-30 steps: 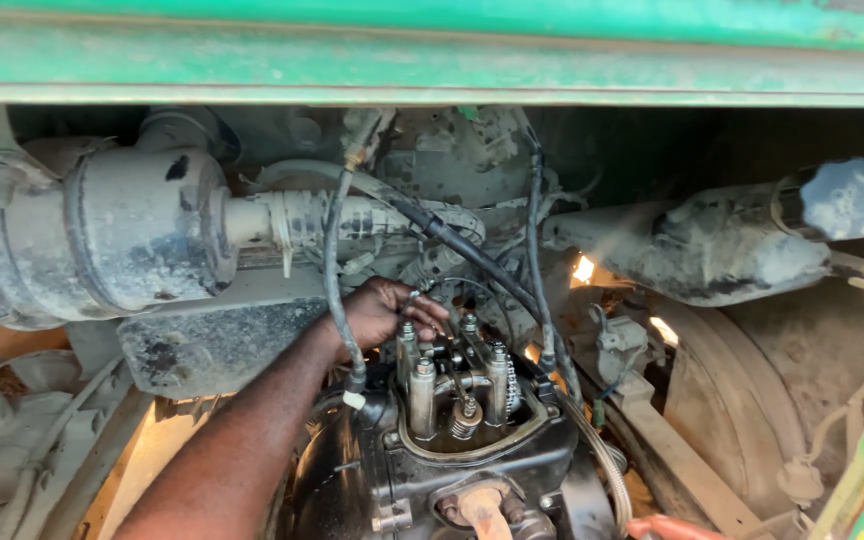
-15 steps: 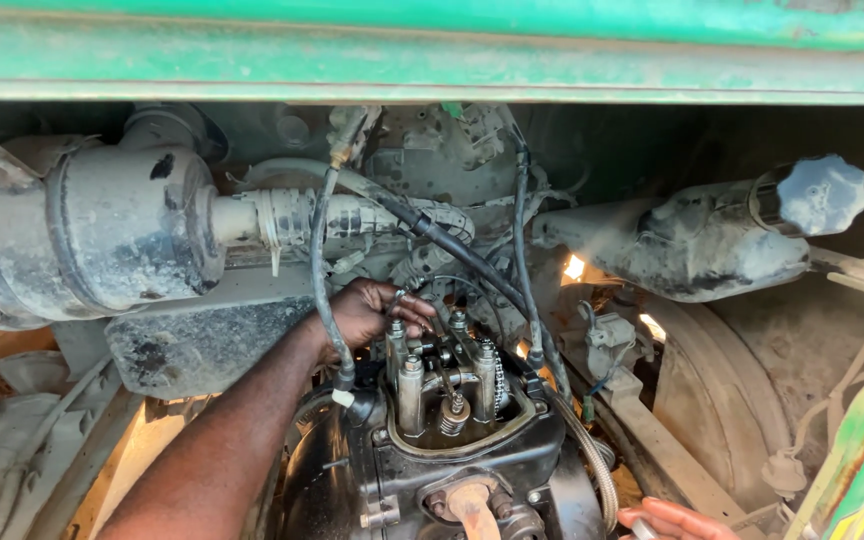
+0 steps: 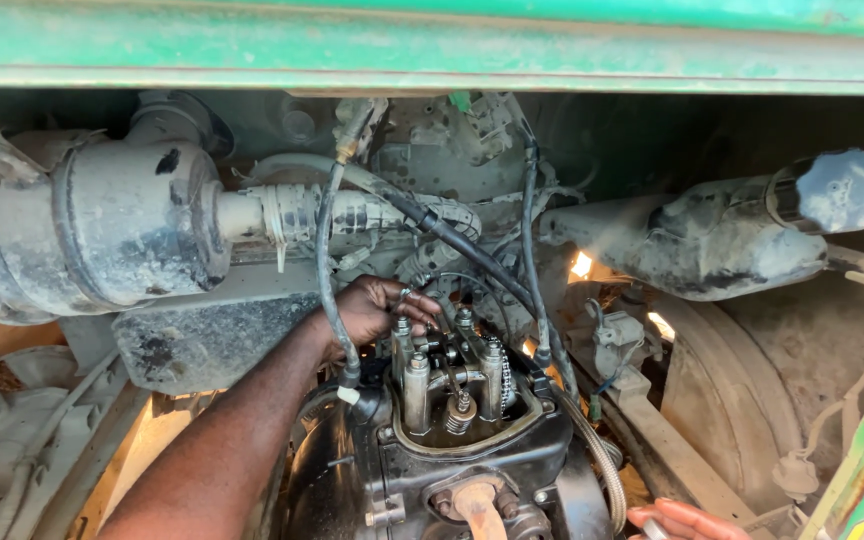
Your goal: Adjusting components within the engine bay of a vehicle, possibly an auto-rickshaw.
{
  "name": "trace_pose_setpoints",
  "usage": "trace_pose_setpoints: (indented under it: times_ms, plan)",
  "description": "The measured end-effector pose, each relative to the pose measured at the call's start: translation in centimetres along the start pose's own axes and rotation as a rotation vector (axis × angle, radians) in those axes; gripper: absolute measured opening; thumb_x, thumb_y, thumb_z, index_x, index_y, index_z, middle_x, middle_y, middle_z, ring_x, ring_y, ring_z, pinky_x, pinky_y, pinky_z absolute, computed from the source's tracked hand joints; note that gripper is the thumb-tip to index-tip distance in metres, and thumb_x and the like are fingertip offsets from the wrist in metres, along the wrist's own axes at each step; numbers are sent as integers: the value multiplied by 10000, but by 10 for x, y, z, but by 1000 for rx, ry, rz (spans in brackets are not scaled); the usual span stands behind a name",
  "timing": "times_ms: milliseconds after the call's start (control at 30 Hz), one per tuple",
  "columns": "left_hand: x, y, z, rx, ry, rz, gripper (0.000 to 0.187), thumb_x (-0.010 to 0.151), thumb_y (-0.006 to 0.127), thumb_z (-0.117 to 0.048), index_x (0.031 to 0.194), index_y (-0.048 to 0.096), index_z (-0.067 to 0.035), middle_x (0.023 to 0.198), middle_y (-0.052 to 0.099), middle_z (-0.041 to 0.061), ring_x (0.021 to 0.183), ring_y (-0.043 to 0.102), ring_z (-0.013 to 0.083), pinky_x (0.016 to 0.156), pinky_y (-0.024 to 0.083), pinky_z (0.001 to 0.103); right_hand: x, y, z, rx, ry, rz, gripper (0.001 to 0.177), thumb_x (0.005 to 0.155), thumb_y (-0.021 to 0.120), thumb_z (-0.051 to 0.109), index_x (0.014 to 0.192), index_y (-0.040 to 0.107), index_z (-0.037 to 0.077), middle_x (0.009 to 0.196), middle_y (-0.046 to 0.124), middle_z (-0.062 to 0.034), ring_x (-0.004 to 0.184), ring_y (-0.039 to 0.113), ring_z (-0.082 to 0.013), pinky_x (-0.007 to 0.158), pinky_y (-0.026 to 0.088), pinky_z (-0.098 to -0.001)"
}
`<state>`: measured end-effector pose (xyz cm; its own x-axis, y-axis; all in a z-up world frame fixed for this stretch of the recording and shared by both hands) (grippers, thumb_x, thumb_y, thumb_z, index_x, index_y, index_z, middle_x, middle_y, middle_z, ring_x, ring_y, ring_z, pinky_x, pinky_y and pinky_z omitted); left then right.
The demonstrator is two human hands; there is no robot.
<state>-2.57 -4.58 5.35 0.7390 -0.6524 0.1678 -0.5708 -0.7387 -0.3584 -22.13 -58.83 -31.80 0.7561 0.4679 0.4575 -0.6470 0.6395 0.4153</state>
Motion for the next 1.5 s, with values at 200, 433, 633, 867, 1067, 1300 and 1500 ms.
trace_pose_setpoints:
  times_ms: [200, 433, 633, 867, 1067, 1300, 1500]
  plan:
    - [3, -1, 2, 46, 4, -11, 373, 783, 777, 46, 1135, 773, -78, 1062, 817, 53, 1018, 764, 122, 904, 636, 311, 2, 0, 1, 20, -37, -56, 578, 1102, 447, 174, 1535, 249, -154, 1540, 323, -471, 1389, 429, -622, 1135, 263, -695]
    - [0, 3, -4, 9, -5, 10, 393, 796, 788, 29, 1169, 761, -91, 1043, 813, 74, 1001, 757, 124, 890, 626, 301, 5, 20, 8, -28, 26, -26, 605, 1072, 479, 180, 1547, 240, -108, 1564, 311, -437, 1414, 431, -601, 1196, 256, -685]
    - [-2, 3, -4, 6, 13, 12, 401, 793, 787, 38, 1171, 763, -93, 1055, 814, 71, 1017, 753, 123, 903, 623, 302, 8, 25, 11, -26, 79, -39, 604, 1058, 482, 175, 1547, 242, -84, 1580, 301, -413, 1426, 421, -576, 1205, 249, -673]
    - [0, 0, 4, -34, 12, 5, 409, 789, 785, 52, 1175, 756, -78, 1052, 811, 81, 1007, 756, 136, 925, 618, 301, 6, 48, 3, -341, 23, -526, 547, 919, 587, -21, 1440, 439, -93, 1397, 571, -416, 1211, 650, -523, 1082, 451, -614]
    - [-2, 2, -2, -17, 22, -3, 396, 782, 799, 46, 1161, 759, -63, 1049, 810, 87, 1001, 756, 144, 908, 627, 292, 29, 122, 18, -901, -240, -737, 506, 911, 628, 22, 1394, 529, -88, 1220, 759, -342, 1009, 806, -370, 958, 600, -486]
    - [0, 1, 4, 22, 0, -21, 345, 792, 831, -19, 1131, 781, -64, 1059, 815, 62, 1001, 760, 123, 921, 622, 269, 30, 116, 18, -739, -221, -518, 544, 913, 650, 9, 1417, 477, -103, 1265, 710, -367, 1048, 774, -394, 969, 560, -512]
    - [4, -1, 18, -103, 45, 18, 316, 777, 828, -17, 1088, 793, -62, 1028, 819, 67, 956, 767, 142, 898, 627, 305, 109, 232, 65, -236, -185, -733, 408, 1021, 642, 139, 1363, 602, -80, 992, 715, -244, 741, 685, -297, 584, 577, -471]
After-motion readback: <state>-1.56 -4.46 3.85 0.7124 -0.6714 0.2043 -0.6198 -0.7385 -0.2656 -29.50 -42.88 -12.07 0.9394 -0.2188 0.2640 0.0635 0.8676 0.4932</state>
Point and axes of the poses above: each hand's wrist, its own x-axis towards the middle knuckle, its own y-axis out of the palm, z = x × y, the point moved 2 cm from there along x, towards the middle knuckle
